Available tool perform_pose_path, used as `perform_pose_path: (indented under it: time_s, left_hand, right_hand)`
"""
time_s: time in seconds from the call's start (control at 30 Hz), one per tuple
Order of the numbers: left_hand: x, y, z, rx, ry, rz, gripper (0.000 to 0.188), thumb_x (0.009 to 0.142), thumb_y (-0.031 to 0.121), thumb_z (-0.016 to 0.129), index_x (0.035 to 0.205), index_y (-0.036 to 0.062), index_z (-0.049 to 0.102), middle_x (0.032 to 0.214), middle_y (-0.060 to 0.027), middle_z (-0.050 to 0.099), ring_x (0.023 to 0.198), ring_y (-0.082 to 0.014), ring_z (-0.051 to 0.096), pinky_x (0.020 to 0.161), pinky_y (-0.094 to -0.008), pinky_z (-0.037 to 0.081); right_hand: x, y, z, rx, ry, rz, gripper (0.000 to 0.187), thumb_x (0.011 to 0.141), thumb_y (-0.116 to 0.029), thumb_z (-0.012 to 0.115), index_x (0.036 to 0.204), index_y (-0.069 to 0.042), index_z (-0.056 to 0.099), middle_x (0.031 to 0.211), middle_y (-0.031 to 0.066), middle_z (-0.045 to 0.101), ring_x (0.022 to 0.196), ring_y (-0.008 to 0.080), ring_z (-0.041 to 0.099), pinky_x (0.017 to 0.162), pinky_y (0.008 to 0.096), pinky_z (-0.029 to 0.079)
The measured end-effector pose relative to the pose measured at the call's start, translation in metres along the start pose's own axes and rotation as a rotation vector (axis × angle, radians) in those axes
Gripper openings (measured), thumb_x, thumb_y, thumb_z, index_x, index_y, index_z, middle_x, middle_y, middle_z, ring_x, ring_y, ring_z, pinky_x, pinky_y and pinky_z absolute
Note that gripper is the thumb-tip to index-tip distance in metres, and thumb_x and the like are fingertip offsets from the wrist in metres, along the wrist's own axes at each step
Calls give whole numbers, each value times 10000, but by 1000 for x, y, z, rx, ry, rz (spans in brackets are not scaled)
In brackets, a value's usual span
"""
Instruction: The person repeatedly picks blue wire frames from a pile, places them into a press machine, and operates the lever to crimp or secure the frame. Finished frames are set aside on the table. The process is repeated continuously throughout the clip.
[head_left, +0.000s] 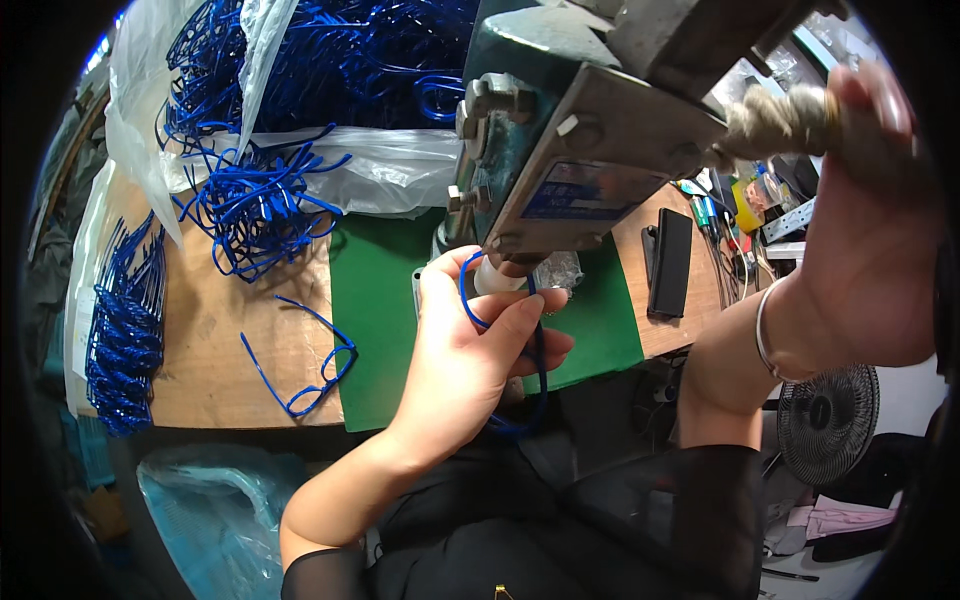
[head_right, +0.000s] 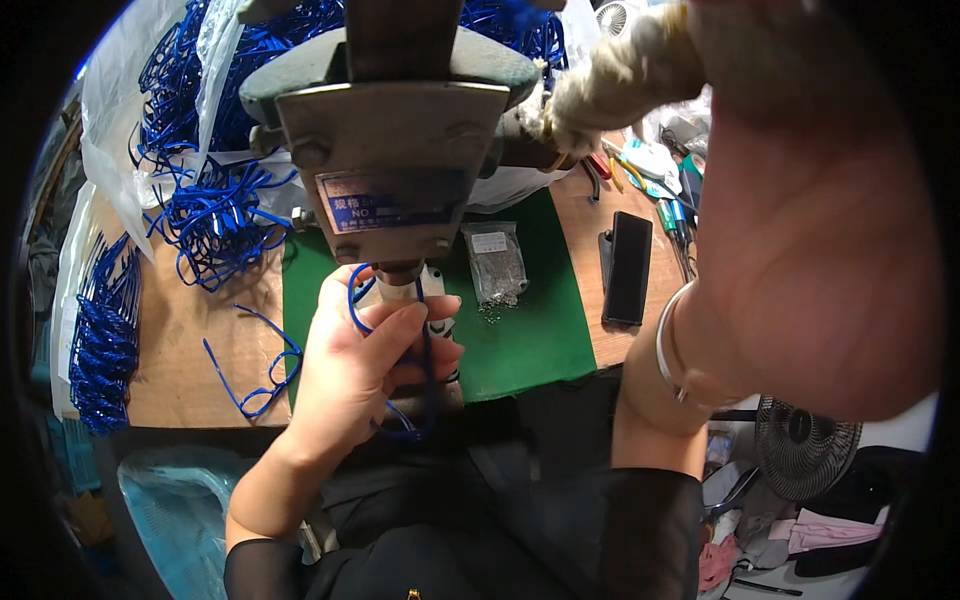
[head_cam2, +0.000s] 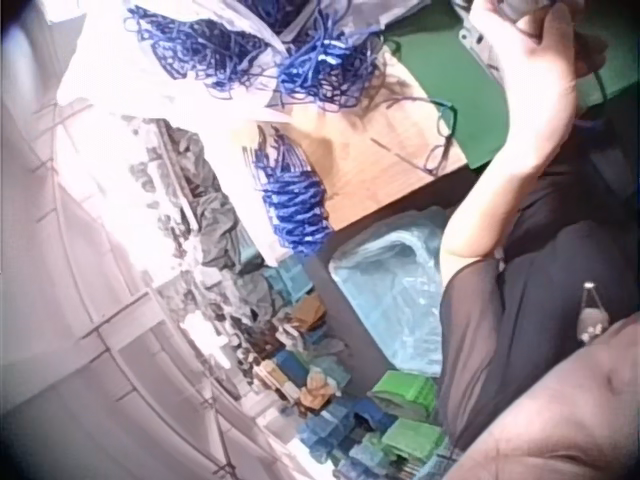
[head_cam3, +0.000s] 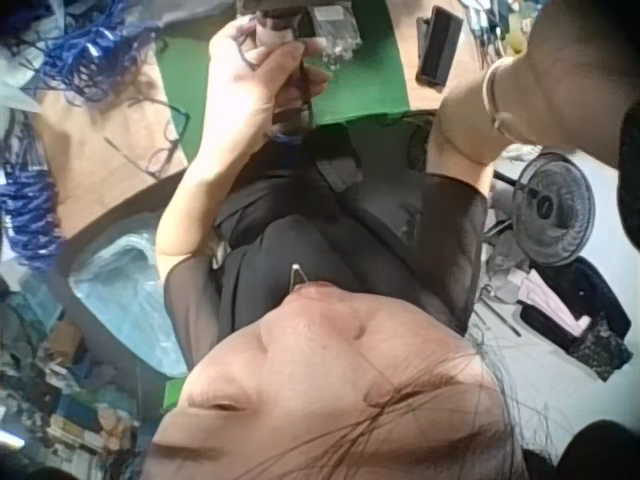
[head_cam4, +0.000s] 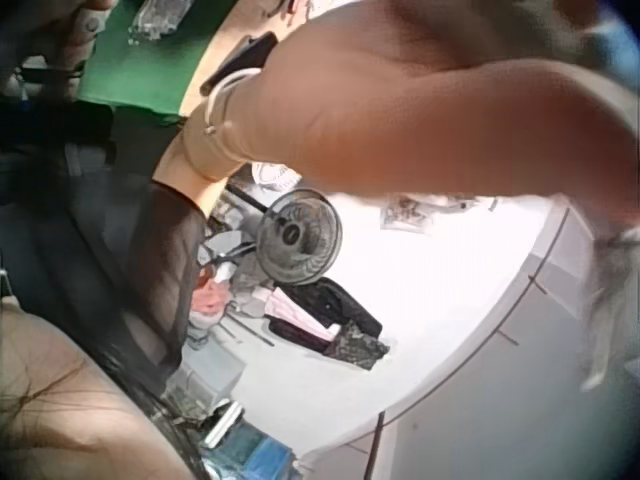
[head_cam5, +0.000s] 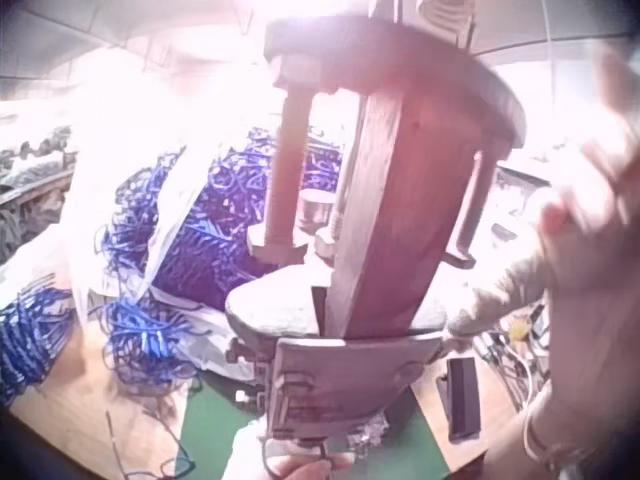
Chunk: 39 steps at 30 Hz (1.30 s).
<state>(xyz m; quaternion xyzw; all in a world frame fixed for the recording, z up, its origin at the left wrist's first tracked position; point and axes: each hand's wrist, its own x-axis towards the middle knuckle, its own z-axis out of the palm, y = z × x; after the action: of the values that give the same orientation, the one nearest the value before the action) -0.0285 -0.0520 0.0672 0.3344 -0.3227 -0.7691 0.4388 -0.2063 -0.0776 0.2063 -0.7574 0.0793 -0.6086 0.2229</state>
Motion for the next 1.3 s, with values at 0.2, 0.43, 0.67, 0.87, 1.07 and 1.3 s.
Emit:
perform_pose_path:
  time_s: [0.2,0.43,0.67,0.87,1.07,1.3]
  left_hand:
    - [0,-25,10,35,42,179,417,916,54,451,1248,66,199,978,-145,599,710,-172,608,626,-299,536]
    - [3,-29,9,35,17,281,418,916,57,452,1250,51,201,999,-147,598,708,-167,609,621,-294,534]
    - [1,-13,-13,12,-31,137,457,904,113,500,1259,53,219,1028,-192,592,720,-200,630,619,-301,535]
    - [-17,-5,-32,-76,-4,11,437,872,134,558,1236,47,332,1050,-213,594,711,-215,646,602,-302,545]
    - [-38,-25,-81,129,52,-19,407,881,58,536,1240,35,345,1062,-169,599,767,-152,617,682,-281,521]
    - [-35,-39,-138,972,187,260,267,904,105,498,1158,29,461,942,-122,622,768,-196,590,706,-281,469]
  right_hand:
    - [-45,-22,6,0,-135,88,372,685,-491,718,835,-201,541,742,-65,493,746,111,450,857,322,296]
    - [-70,-16,20,-73,-59,-72,372,689,-530,696,730,-219,495,679,-76,440,683,102,402,790,297,294]
    - [-31,-19,6,1,185,92,515,843,-439,510,1131,-13,480,1134,132,483,1102,266,421,1010,417,247]
    - [-119,24,-6,-304,270,201,549,859,-361,545,1195,60,444,1115,183,543,1002,262,538,855,361,446]
    - [-168,47,13,-318,138,700,237,862,-98,587,1062,22,545,970,67,572,869,125,551,805,238,431]
    - [-182,55,23,-308,77,879,158,861,-1,543,1016,23,566,932,52,571,842,107,556,777,221,447]
